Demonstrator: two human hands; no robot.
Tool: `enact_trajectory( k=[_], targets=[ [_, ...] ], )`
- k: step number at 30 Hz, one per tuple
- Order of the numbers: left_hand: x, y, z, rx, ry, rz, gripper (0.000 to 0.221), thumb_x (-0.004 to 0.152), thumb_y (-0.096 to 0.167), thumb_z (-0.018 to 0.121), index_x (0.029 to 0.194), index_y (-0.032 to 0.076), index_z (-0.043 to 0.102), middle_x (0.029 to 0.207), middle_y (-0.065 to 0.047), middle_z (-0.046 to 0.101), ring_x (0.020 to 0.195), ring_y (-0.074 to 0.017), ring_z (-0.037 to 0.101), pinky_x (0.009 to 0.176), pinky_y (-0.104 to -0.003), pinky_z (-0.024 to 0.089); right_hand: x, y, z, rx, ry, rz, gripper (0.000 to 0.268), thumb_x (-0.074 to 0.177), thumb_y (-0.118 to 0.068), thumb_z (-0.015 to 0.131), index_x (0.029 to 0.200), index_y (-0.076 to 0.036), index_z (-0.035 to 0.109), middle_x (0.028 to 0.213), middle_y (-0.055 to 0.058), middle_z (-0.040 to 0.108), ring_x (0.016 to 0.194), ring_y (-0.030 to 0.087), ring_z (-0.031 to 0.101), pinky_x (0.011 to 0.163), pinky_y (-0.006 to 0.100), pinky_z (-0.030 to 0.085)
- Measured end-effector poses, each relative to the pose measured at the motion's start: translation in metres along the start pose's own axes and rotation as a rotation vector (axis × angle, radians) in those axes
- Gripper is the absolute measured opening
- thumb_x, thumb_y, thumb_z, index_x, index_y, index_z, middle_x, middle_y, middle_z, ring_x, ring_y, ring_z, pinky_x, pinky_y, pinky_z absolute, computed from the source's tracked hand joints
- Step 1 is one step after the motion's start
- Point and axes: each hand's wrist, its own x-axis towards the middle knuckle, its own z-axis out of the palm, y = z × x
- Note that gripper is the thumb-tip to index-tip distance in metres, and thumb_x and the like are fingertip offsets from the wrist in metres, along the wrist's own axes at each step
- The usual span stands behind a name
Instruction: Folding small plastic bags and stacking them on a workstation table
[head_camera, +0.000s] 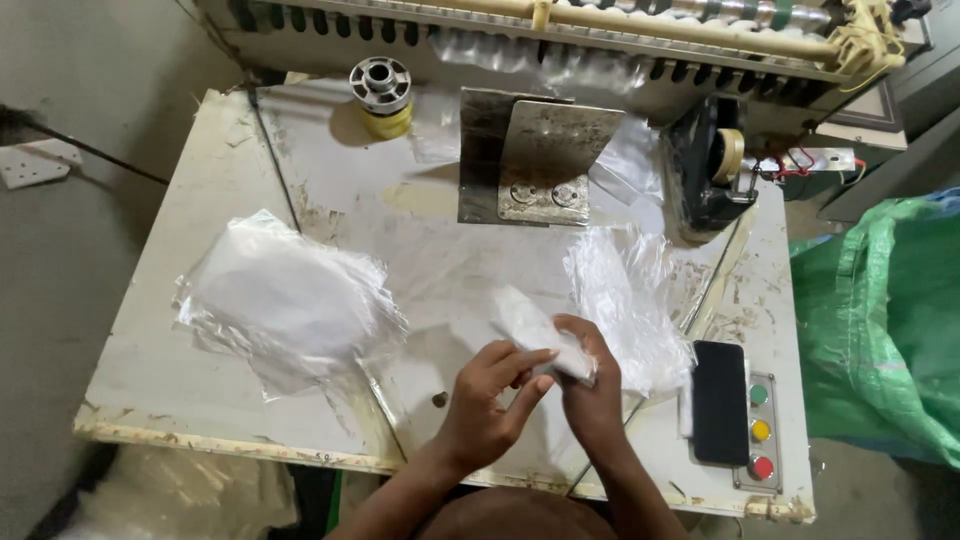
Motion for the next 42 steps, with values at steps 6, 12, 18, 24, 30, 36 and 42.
enact_trajectory(
  k=[6,12,18,24,30,36,42],
  targets=[
    [0.007,-0.019,0.018,0.308,0.148,0.168,0.012,0.097,0.006,0.062,0.101,-0.002,0.071,0.075,-0.012,0.063,0.066,-0.0258,0.056,0.064,-0.041,0.045,-0.025,0.004,0.014,-0.138,0.035,-0.264,0.014,0.101,-0.023,0.061,0.098,-0.010,0.063,0.090,0.002,0.058,0.076,0.013,0.053,0.066,0.029,0.043],
    [-0.044,-0.064,0.037,0.448,0.076,0.384,0.029,0.103,0.003,0.060,0.132,0.002,0.060,0.097,-0.012,0.065,0.080,-0.0284,0.060,0.078,-0.041,0.051,-0.004,0.066,-0.003,1.072,0.253,0.754,0.026,0.095,-0.018,0.068,0.120,-0.012,0.072,0.114,-0.004,0.074,0.103,0.003,0.066,0.085,0.018,0.055],
    [-0.038,-0.030,0.019,0.375,-0.195,0.417,0.035,0.107,0.004,0.047,0.142,-0.001,0.053,0.121,-0.022,0.065,0.094,-0.0403,0.066,0.080,-0.048,0.052,-0.001,0.103,-0.042,0.639,-0.472,0.591,0.014,0.088,0.000,0.070,0.099,-0.005,0.064,0.081,0.006,0.063,0.069,0.016,0.062,0.055,0.024,0.048],
    [-0.045,-0.066,-0.014,0.816,-0.150,0.083,0.062,0.108,0.044,0.044,0.149,-0.002,0.050,0.157,-0.024,0.046,0.149,-0.0415,0.038,0.123,-0.053,0.024,0.020,0.021,-0.003,0.168,-0.392,0.428,0.022,0.093,-0.017,0.076,0.088,0.004,0.078,0.071,0.014,0.073,0.054,0.017,0.058,0.053,0.031,0.054],
    [-0.061,-0.082,-0.014,0.945,-0.330,0.000,0.075,0.106,0.055,0.041,0.156,-0.001,0.039,0.166,-0.022,0.033,0.156,-0.0360,0.025,0.129,-0.051,0.009,0.023,0.064,-0.027,-0.116,-0.352,0.553,0.032,0.104,-0.034,0.060,0.106,-0.007,0.078,0.078,0.021,0.076,0.062,0.029,0.075,0.044,0.033,0.057],
    [-0.061,-0.086,-0.007,0.929,-0.314,-0.053,0.073,0.107,0.049,0.039,0.161,0.001,0.029,0.171,-0.019,0.021,0.159,-0.0342,0.016,0.130,-0.050,0.005,-0.009,0.011,-0.012,-0.671,-0.159,-0.466,0.046,0.107,-0.028,0.050,0.148,-0.007,0.055,0.150,0.018,0.055,0.138,0.039,0.052,0.116,0.048,0.042],
    [-0.092,-0.081,0.003,1.069,-0.309,-0.090,0.071,0.103,0.038,0.040,0.162,0.001,0.026,0.172,-0.019,0.017,0.160,-0.0352,0.011,0.129,-0.049,0.001,-0.049,0.085,0.010,-1.157,-0.500,-0.671,0.078,0.102,-0.067,0.030,0.164,-0.019,0.029,0.172,0.005,0.024,0.159,0.034,0.012,0.129,0.045,0.006]
  ],
)
